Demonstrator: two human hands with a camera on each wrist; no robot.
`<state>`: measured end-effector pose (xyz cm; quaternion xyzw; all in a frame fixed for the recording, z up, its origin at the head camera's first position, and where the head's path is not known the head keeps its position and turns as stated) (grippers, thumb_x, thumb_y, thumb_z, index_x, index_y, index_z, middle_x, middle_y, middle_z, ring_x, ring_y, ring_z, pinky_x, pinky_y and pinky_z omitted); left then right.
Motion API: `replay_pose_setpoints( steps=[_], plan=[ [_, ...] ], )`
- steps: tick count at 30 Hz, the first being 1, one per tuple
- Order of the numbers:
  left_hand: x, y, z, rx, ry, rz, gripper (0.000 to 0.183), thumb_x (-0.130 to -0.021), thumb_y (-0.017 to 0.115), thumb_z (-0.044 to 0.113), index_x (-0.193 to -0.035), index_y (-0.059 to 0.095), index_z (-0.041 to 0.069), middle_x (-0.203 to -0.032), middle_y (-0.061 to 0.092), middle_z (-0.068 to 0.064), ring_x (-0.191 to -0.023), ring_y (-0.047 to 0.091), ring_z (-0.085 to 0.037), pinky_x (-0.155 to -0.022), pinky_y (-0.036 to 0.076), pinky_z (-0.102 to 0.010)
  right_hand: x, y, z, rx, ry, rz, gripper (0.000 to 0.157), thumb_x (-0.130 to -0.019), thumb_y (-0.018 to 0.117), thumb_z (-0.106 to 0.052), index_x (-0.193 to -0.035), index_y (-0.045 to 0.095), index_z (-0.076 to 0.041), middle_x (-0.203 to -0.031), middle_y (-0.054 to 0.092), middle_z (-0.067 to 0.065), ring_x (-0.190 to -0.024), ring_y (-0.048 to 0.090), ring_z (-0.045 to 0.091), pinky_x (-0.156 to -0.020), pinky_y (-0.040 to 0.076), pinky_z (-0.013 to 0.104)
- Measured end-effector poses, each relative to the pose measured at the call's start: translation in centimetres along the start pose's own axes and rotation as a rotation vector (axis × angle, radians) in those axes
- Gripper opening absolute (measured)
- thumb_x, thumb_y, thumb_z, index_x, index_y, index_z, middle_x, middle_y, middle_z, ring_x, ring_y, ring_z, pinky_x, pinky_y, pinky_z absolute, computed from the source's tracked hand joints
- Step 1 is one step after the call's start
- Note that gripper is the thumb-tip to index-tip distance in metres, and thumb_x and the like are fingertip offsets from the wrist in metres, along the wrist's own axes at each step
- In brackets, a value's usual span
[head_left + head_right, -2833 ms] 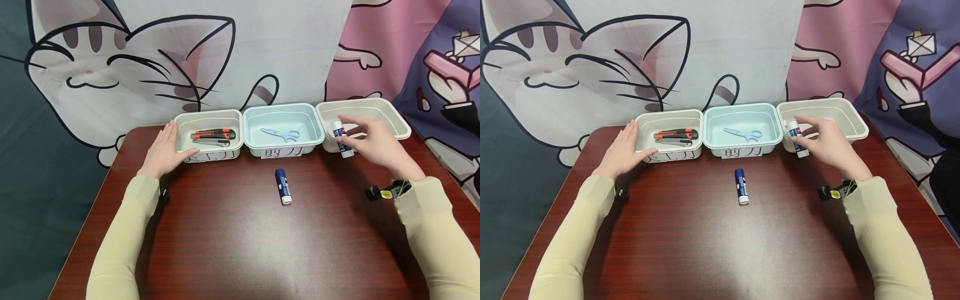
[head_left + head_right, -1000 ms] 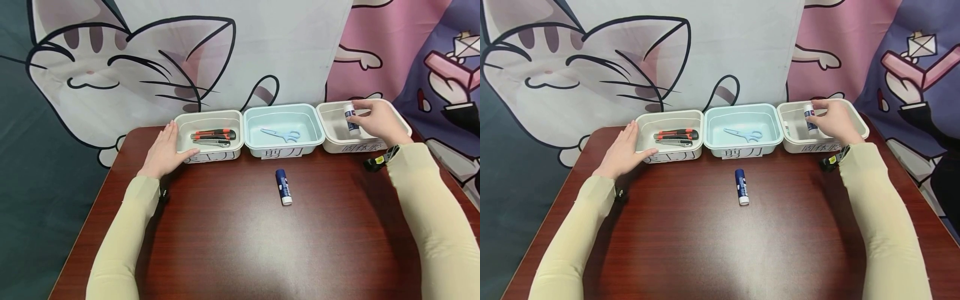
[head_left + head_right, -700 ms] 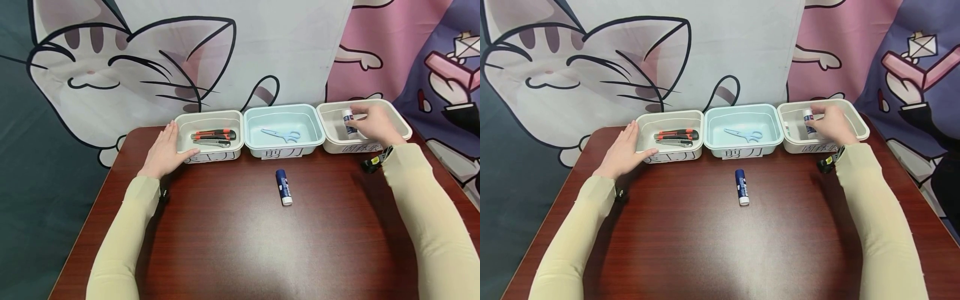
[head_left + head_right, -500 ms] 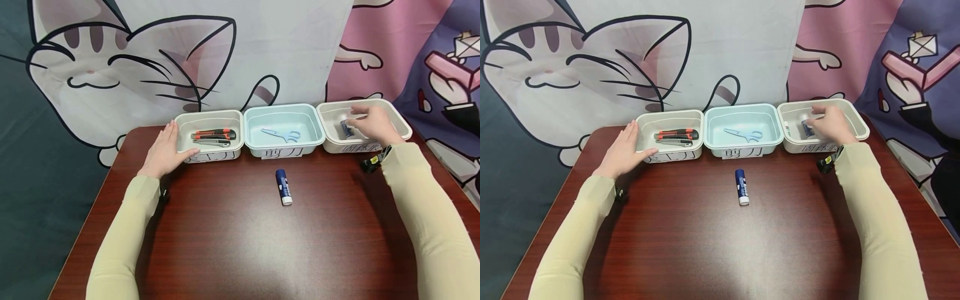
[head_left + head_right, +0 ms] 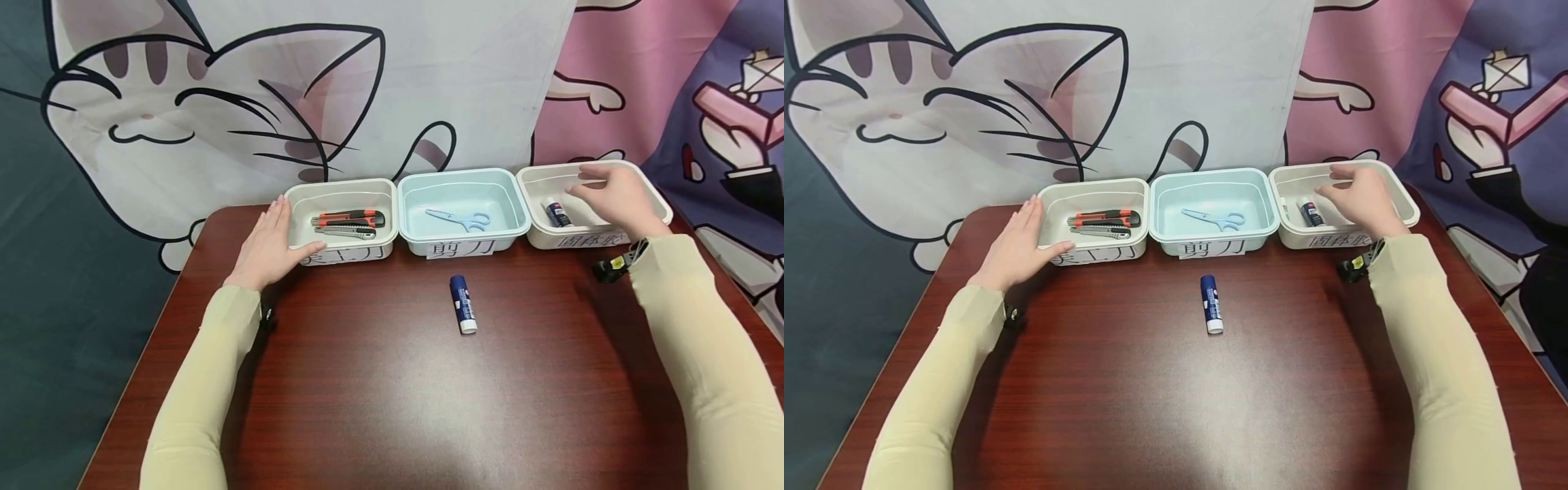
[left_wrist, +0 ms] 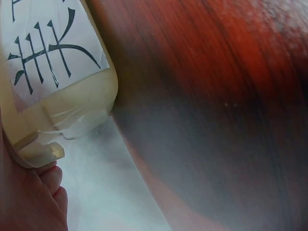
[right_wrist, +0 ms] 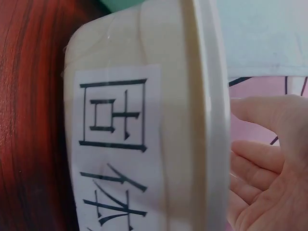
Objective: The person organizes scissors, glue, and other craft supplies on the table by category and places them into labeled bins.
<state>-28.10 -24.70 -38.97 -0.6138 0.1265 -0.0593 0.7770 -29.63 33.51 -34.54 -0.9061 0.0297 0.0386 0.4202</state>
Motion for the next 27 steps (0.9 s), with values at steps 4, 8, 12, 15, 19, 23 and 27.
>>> replay_pose_setpoints(
  steps=[4,8,12,15,19,23,27],
  plan=[
    [0.0,0.0,0.0,0.000,-0.005,-0.001,0.113,-0.077,0.045,0.077,-0.149,0.002,0.001,-0.155,0.000,-0.012,-0.141,0.002,-0.024,-0.113,0.001,-0.034,0.4,-0.4,-0.7,0.019,0.005,0.010,0.060,-0.086,0.064,-0.042,-0.136,0.052,-0.011,-0.131,0.053,0.013,-0.099,0.059,0.008,-0.069,0.040,0.009],
    [0.1,0.1,-0.1,-0.002,-0.008,-0.003,0.113,-0.077,0.045,0.078,-0.149,0.002,0.002,-0.155,0.000,-0.011,-0.141,0.003,-0.025,-0.113,0.001,-0.033,0.8,-0.6,-1.4,0.009,0.002,0.022,0.062,-0.085,0.065,-0.045,-0.137,0.051,-0.014,-0.131,0.053,0.012,-0.098,0.059,0.001,-0.079,0.041,0.011],
    [0.1,0.1,-0.1,-0.001,-0.008,-0.005,0.113,-0.077,0.044,0.078,-0.149,0.001,0.002,-0.155,-0.001,-0.010,-0.141,0.003,-0.025,-0.113,0.000,-0.033,1.3,-0.7,-2.1,-0.011,-0.011,0.033,0.063,-0.084,0.066,-0.045,-0.137,0.051,-0.014,-0.130,0.054,0.012,-0.101,0.060,0.004,-0.086,0.041,0.014],
    [0.1,0.0,0.0,0.001,-0.007,-0.005,0.113,-0.077,0.044,0.077,-0.149,0.001,0.002,-0.155,-0.001,-0.010,-0.141,0.003,-0.025,-0.113,0.000,-0.033,1.7,-0.9,-2.6,-0.006,-0.027,0.044,0.063,-0.084,0.066,-0.046,-0.137,0.051,-0.015,-0.128,0.055,0.013,-0.103,0.060,0.008,-0.080,0.043,0.011],
    [0.1,0.0,0.0,0.003,-0.009,-0.008,0.113,-0.077,0.044,0.077,-0.149,0.001,0.002,-0.155,-0.001,-0.010,-0.141,0.002,-0.024,-0.113,0.000,-0.033,2.2,-1.1,-3.3,-0.013,-0.050,0.054,0.061,-0.084,0.067,-0.045,-0.136,0.053,-0.017,-0.127,0.056,0.013,-0.103,0.061,0.009,-0.072,0.044,0.008],
    [0.1,0.0,0.1,0.005,-0.008,-0.008,0.113,-0.077,0.045,0.077,-0.149,0.002,0.002,-0.155,0.000,-0.011,-0.141,0.001,-0.023,-0.113,0.000,-0.033,2.7,-1.3,-4.1,-0.034,-0.071,0.068,0.058,-0.084,0.068,-0.043,-0.135,0.054,-0.020,-0.126,0.058,0.011,-0.100,0.060,0.004,-0.071,0.044,0.007],
    [0.2,0.0,0.0,0.003,-0.010,-0.009,0.113,-0.077,0.045,0.077,-0.149,0.001,0.002,-0.155,-0.001,-0.010,-0.141,0.000,-0.022,-0.113,0.000,-0.033,3.3,-1.4,-4.9,-0.044,-0.091,0.081,0.056,-0.083,0.069,-0.042,-0.134,0.055,-0.021,-0.124,0.059,0.007,-0.097,0.060,0.001,-0.070,0.043,0.007]
  ],
)
Point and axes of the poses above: each hand's wrist, its own x-axis away from the middle knuckle, its own y-axis out of the palm, z = x × y, the point moved 3 cm from there along -x, towards the middle knuckle
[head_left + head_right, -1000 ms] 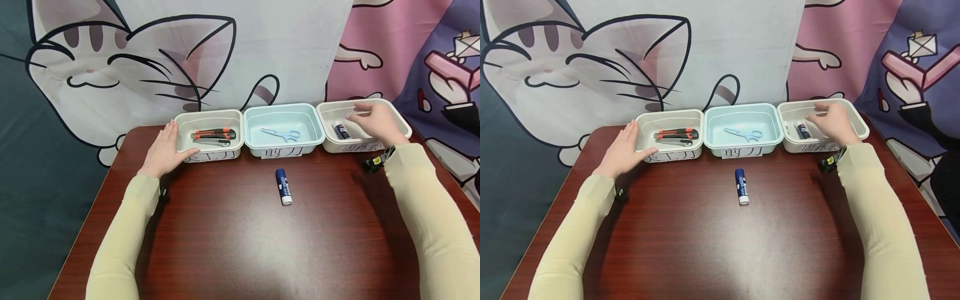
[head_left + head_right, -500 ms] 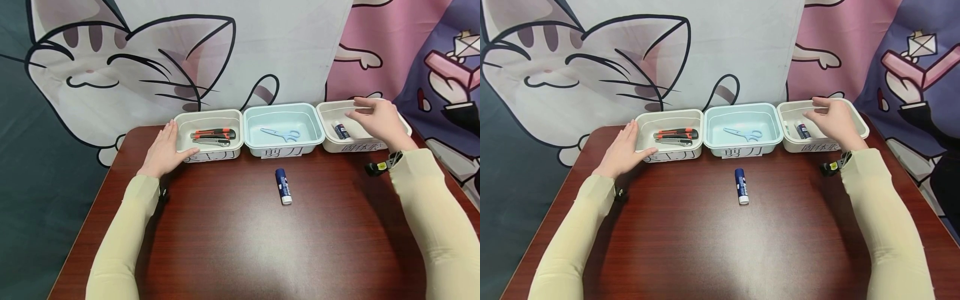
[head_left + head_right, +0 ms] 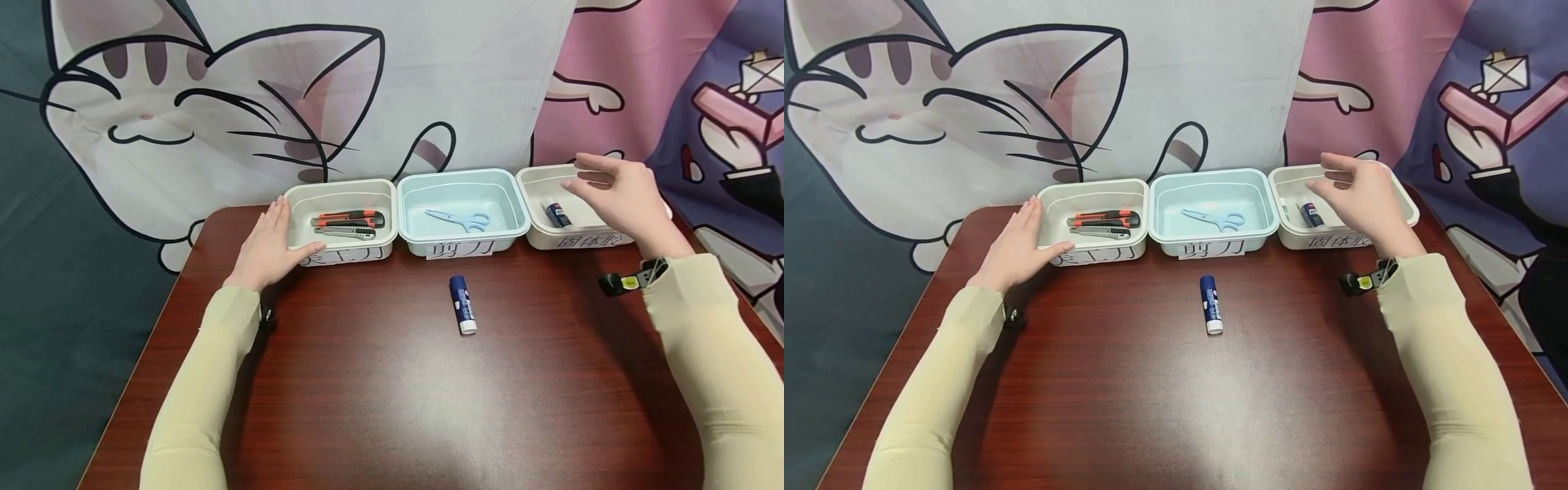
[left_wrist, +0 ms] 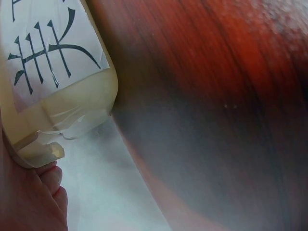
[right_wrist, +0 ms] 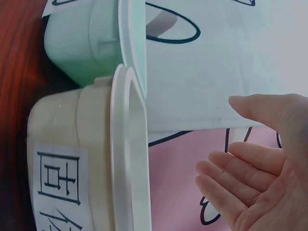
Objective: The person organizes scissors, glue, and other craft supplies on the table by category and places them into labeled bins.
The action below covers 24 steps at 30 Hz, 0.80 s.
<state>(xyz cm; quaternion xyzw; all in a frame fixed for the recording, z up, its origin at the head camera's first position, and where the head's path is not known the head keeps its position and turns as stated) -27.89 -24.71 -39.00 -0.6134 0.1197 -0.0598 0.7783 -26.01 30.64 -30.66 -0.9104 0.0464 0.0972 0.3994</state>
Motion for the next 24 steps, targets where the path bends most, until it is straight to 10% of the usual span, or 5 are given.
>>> replay_pose_setpoints(
  steps=[24],
  plan=[
    [0.0,0.0,0.1,-0.006,-0.006,0.012,0.113,-0.076,0.045,0.078,-0.149,0.003,0.002,-0.155,0.002,-0.011,-0.141,0.003,-0.024,-0.113,0.003,-0.035,2.8,1.8,-2.5,-0.063,-0.127,-0.004,0.050,-0.083,0.072,-0.032,-0.129,0.060,-0.018,-0.120,0.061,0.008,-0.102,0.062,0.024,-0.079,0.047,0.012]
  ],
)
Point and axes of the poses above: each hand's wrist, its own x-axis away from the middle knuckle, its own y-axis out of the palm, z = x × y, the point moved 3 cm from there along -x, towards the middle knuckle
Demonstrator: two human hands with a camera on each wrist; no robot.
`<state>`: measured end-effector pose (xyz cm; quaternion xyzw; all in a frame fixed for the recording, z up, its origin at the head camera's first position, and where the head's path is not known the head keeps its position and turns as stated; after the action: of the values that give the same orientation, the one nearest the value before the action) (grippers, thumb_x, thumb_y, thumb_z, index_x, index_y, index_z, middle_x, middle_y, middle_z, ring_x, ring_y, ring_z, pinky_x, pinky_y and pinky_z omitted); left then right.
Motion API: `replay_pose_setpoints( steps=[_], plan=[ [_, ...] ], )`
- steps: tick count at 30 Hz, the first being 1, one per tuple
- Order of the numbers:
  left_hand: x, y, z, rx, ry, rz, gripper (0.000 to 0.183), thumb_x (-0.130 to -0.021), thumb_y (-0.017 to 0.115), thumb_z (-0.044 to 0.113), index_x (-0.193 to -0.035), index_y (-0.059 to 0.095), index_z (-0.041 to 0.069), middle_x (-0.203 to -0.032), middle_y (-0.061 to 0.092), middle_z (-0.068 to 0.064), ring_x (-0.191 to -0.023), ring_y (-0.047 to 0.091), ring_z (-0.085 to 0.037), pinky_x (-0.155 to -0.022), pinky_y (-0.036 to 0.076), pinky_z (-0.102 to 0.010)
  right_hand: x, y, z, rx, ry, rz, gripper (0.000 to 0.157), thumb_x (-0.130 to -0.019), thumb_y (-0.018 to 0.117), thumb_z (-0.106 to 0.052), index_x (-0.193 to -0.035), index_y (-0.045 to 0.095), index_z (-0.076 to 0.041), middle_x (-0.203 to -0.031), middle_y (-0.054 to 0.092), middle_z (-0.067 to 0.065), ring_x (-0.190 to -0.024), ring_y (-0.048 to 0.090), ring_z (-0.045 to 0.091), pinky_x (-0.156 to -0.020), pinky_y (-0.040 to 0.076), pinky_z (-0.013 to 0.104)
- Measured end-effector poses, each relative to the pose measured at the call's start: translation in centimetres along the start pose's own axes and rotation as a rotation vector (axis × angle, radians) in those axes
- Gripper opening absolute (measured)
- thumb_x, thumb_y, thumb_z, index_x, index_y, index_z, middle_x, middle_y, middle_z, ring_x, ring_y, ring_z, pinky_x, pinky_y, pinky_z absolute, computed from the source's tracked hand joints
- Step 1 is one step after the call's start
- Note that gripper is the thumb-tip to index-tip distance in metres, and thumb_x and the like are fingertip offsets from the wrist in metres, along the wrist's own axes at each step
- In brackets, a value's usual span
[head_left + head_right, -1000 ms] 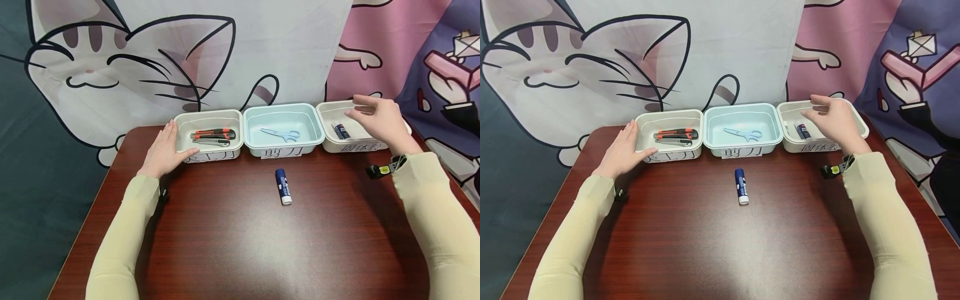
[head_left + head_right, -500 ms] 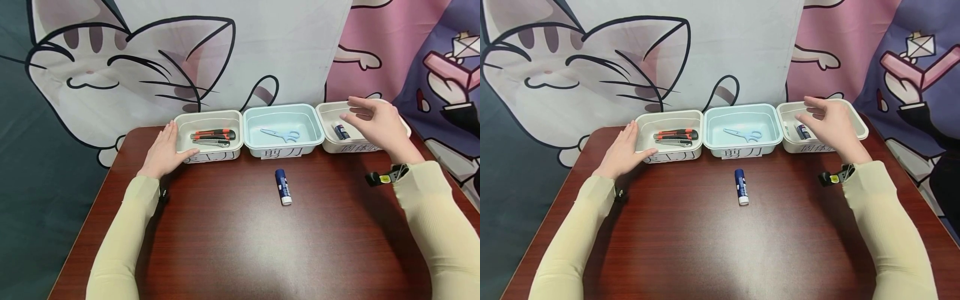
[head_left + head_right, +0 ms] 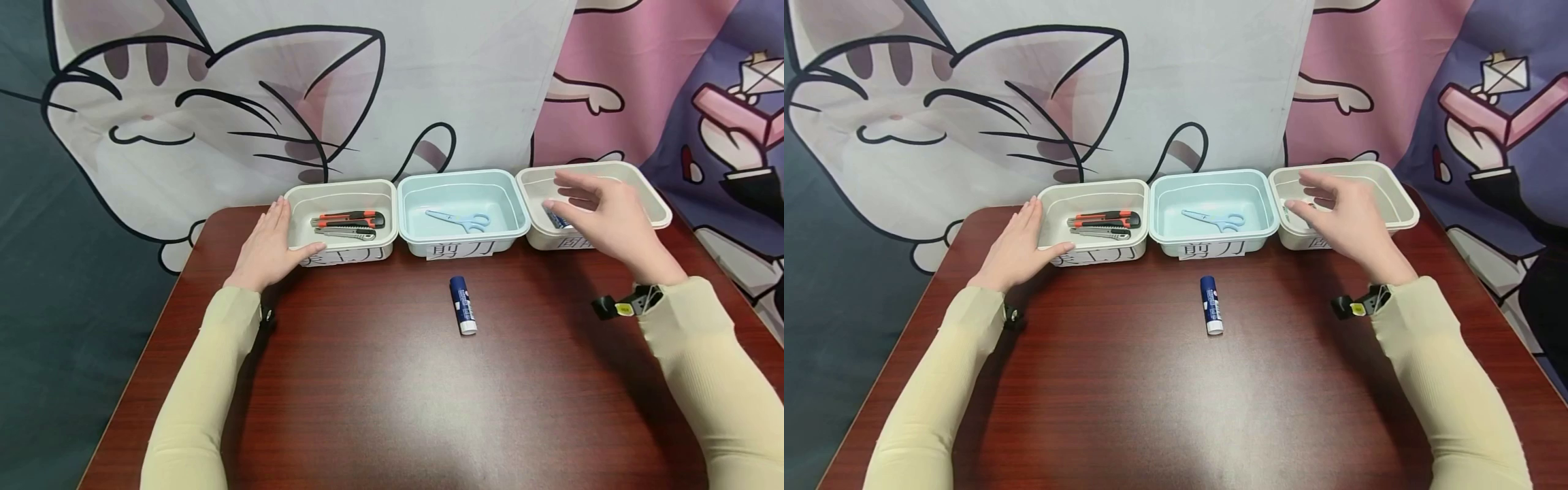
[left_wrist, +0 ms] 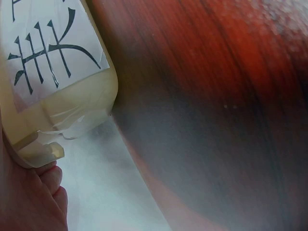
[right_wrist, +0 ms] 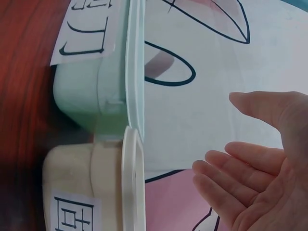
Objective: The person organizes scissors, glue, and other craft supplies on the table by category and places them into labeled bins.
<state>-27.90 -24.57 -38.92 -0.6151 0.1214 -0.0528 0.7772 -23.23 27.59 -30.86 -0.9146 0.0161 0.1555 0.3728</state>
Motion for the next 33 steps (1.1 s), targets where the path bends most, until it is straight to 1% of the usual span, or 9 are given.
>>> replay_pose_setpoints(
  steps=[4,9,11,15,17,22,24,30,33],
  plan=[
    [0.0,0.0,0.0,0.004,0.002,-0.004,0.113,-0.077,0.045,0.077,-0.149,0.002,0.001,-0.155,0.001,-0.011,-0.141,0.002,-0.024,-0.113,0.003,-0.035,0.3,0.4,-0.2,-0.007,-0.028,-0.002,0.049,-0.082,0.073,-0.030,-0.128,0.060,-0.018,-0.120,0.062,0.008,-0.100,0.063,0.022,-0.077,0.048,0.011],
    [-0.1,-0.1,0.0,0.007,0.007,-0.007,0.112,-0.078,0.044,0.077,-0.149,0.002,0.001,-0.155,0.001,-0.012,-0.141,0.000,-0.023,-0.113,0.003,-0.036,0.6,1.0,-0.5,-0.044,-0.058,-0.022,0.049,-0.082,0.074,-0.026,-0.128,0.060,-0.015,-0.120,0.061,0.008,-0.095,0.062,0.005,-0.077,0.048,0.012],
    [-0.1,-0.1,0.0,0.007,0.007,-0.009,0.112,-0.078,0.044,0.077,-0.149,0.002,0.001,-0.155,0.000,-0.011,-0.141,0.000,-0.022,-0.113,0.003,-0.036,0.7,1.3,-0.7,-0.028,-0.067,-0.029,0.049,-0.082,0.074,-0.027,-0.128,0.060,-0.015,-0.120,0.062,0.006,-0.095,0.062,0.005,-0.077,0.048,0.012],
    [-0.1,-0.1,0.0,0.008,0.007,-0.009,0.112,-0.078,0.044,0.077,-0.149,0.001,0.001,-0.155,0.000,-0.011,-0.141,0.002,-0.024,-0.113,0.002,-0.035,1.0,1.9,-0.9,0.037,-0.075,-0.042,0.050,-0.082,0.072,-0.034,-0.128,0.061,-0.016,-0.119,0.062,0.003,-0.097,0.064,0.018,-0.075,0.046,0.008],
    [-0.1,-0.1,0.0,0.008,0.007,-0.010,0.112,-0.078,0.044,0.077,-0.149,0.001,0.001,-0.155,0.000,-0.012,-0.141,0.001,-0.023,-0.113,0.002,-0.035,1.2,2.2,-1.0,0.053,-0.077,-0.052,0.051,-0.083,0.071,-0.037,-0.128,0.060,-0.017,-0.119,0.062,0.002,-0.098,0.063,0.023,-0.076,0.046,0.010],
    [-0.1,-0.1,0.0,0.008,0.005,-0.012,0.112,-0.078,0.044,0.077,-0.149,0.002,0.001,-0.155,0.000,-0.011,-0.141,0.000,-0.023,-0.113,0.001,-0.035,1.6,3.4,-1.2,0.002,-0.082,-0.084,0.051,-0.083,0.071,-0.035,-0.128,0.060,-0.014,-0.122,0.061,0.003,-0.101,0.062,0.026,-0.084,0.050,0.030],
    [-0.1,-0.1,-0.1,0.007,0.005,-0.010,0.112,-0.078,0.044,0.077,-0.149,0.001,0.001,-0.155,0.000,-0.011,-0.141,0.001,-0.024,-0.113,0.001,-0.035,1.7,3.9,-1.2,-0.022,-0.081,-0.101,0.051,-0.083,0.072,-0.034,-0.128,0.060,-0.013,-0.123,0.060,0.003,-0.102,0.062,0.025,-0.084,0.050,0.033],
    [-0.1,0.0,-0.1,0.006,0.006,-0.008,0.112,-0.078,0.044,0.077,-0.149,0.001,0.002,-0.155,0.000,-0.011,-0.141,0.002,-0.025,-0.113,0.001,-0.034,2.3,5.0,-1.8,-0.074,-0.088,-0.147,0.052,-0.083,0.072,-0.033,-0.128,0.059,-0.012,-0.124,0.059,0.003,-0.103,0.062,0.023,-0.084,0.048,0.019],
    [-0.1,-0.1,0.0,0.007,0.004,-0.007,0.113,-0.077,0.044,0.078,-0.149,0.002,0.002,-0.155,0.000,-0.011,-0.141,0.001,-0.023,-0.113,0.001,-0.034,2.6,5.4,-2.3,-0.081,-0.105,-0.164,0.052,-0.083,0.072,-0.033,-0.129,0.058,-0.012,-0.124,0.059,0.003,-0.106,0.060,0.022,-0.086,0.048,0.022]
  ],
)
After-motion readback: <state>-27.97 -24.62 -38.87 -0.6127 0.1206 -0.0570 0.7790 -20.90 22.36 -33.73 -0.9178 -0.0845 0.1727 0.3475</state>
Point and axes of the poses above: each hand's wrist, its own x-axis away from the middle knuckle, its own y-axis out of the palm, z = x × y, the point moved 3 cm from there along -x, towards the middle knuckle
